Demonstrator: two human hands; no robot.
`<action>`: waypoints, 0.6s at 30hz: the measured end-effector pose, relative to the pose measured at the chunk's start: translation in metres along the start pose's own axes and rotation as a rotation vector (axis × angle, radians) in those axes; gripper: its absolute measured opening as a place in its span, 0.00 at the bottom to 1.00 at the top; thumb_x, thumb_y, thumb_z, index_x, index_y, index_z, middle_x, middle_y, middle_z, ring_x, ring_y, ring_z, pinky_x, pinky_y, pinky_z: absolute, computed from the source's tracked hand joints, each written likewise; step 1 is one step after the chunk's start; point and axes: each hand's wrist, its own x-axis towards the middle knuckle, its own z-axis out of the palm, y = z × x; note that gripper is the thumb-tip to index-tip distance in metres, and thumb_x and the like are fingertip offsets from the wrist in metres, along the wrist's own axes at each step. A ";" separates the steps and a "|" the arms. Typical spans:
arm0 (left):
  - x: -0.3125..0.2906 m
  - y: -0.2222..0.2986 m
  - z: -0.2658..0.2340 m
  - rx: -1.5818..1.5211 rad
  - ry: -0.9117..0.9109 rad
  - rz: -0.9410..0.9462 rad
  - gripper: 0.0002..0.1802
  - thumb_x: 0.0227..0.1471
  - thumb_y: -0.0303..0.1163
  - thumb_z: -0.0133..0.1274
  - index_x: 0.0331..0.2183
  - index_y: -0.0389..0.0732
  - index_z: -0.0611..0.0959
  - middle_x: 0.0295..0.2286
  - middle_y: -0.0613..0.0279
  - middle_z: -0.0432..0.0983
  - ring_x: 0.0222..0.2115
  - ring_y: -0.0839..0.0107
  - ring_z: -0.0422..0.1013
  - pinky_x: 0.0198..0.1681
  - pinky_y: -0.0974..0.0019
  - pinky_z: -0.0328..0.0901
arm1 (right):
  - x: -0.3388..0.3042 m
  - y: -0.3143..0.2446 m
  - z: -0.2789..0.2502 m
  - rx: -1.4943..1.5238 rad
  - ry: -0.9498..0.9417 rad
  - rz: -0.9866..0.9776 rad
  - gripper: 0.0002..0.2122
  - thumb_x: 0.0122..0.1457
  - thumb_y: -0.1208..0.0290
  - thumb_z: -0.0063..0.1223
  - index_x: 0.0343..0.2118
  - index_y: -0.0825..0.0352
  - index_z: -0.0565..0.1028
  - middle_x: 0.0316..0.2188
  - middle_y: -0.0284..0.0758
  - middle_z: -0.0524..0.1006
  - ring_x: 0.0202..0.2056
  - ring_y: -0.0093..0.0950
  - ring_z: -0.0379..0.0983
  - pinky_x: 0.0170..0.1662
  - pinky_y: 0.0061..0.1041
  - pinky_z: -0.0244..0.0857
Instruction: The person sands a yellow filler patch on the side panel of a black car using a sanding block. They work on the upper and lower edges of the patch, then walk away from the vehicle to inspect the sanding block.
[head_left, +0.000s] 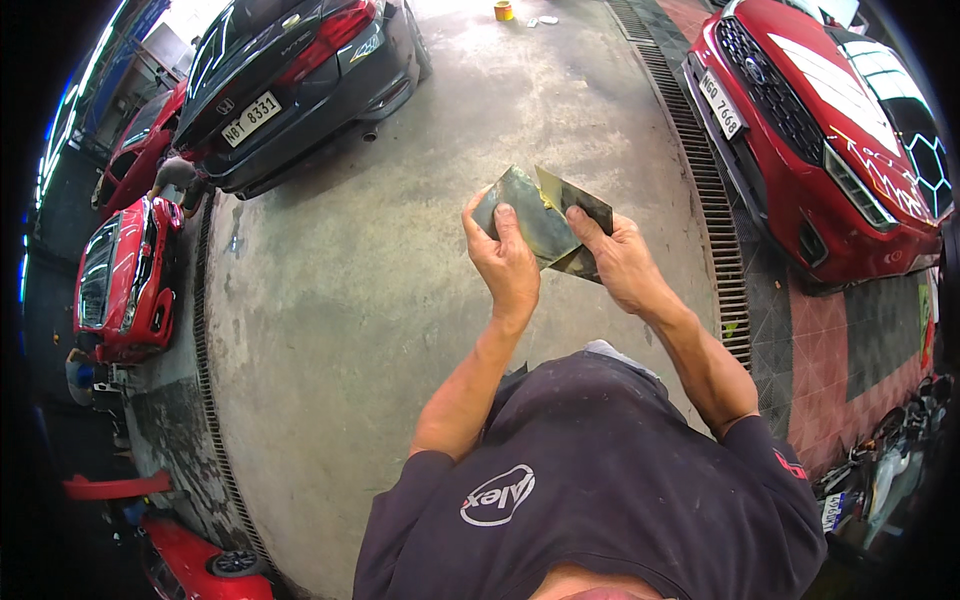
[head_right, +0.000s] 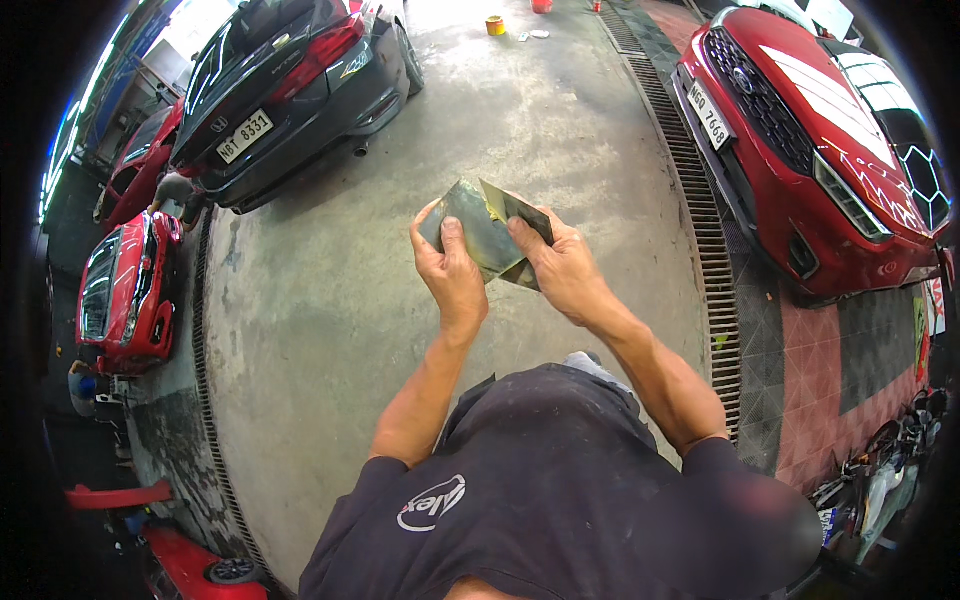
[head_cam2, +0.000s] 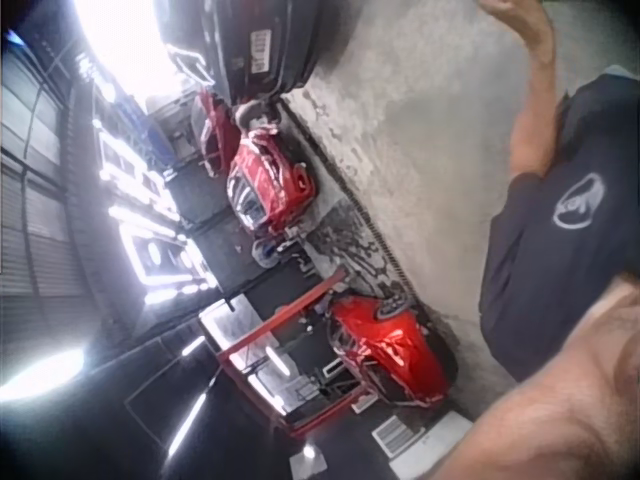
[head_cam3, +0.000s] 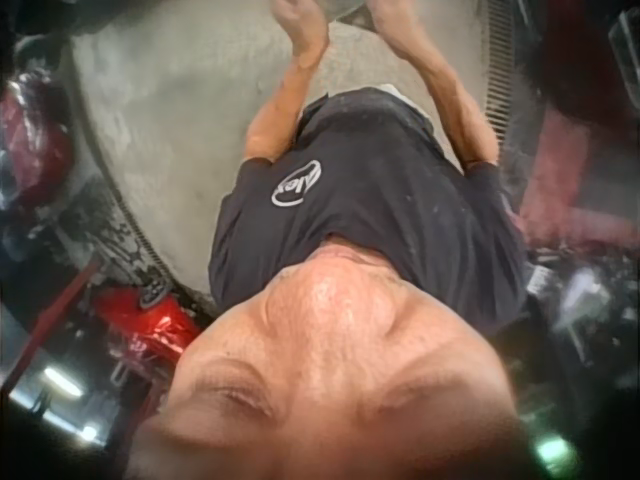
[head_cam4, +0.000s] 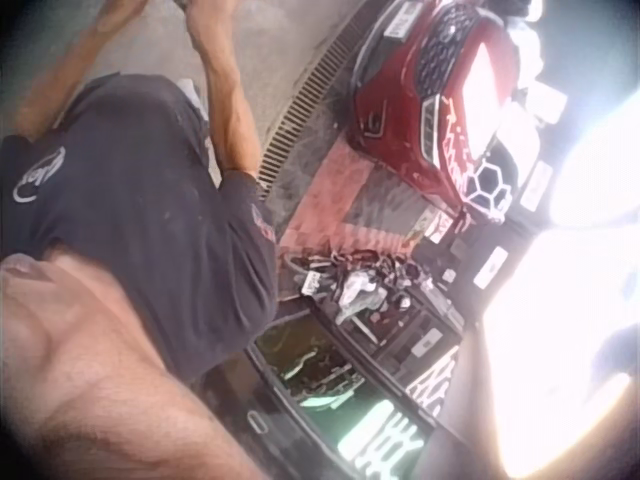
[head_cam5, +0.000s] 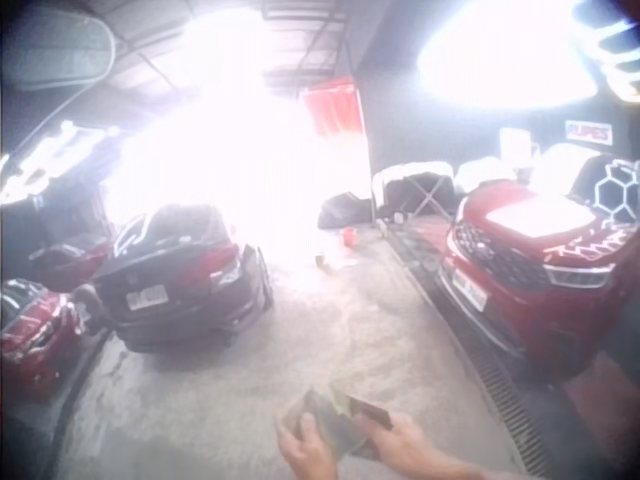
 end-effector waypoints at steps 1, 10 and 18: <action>0.004 -0.005 -0.006 0.087 -0.007 0.074 0.14 0.68 0.28 0.45 0.54 0.39 0.71 0.43 0.56 0.77 0.40 0.71 0.75 0.44 0.68 0.72 | 0.000 -0.002 -0.005 -0.086 -0.053 0.076 0.17 0.71 0.62 0.53 0.56 0.66 0.76 0.43 0.26 0.78 0.42 0.17 0.71 0.44 0.24 0.71; 0.026 -0.015 0.002 -0.625 0.153 -0.549 0.14 0.65 0.27 0.46 0.51 0.37 0.69 0.44 0.52 0.74 0.43 0.63 0.76 0.47 0.57 0.75 | 0.042 -0.016 -0.005 0.238 0.257 -0.731 0.25 0.72 0.66 0.49 0.69 0.65 0.62 0.55 0.31 0.75 0.50 0.20 0.72 0.54 0.23 0.68; 0.010 0.026 0.048 -0.660 0.031 -0.695 0.15 0.64 0.25 0.46 0.52 0.39 0.70 0.45 0.53 0.75 0.45 0.63 0.77 0.47 0.58 0.74 | 0.031 0.001 0.001 -0.027 0.101 -0.898 0.25 0.73 0.65 0.47 0.68 0.70 0.62 0.63 0.36 0.66 0.62 0.23 0.61 0.66 0.27 0.54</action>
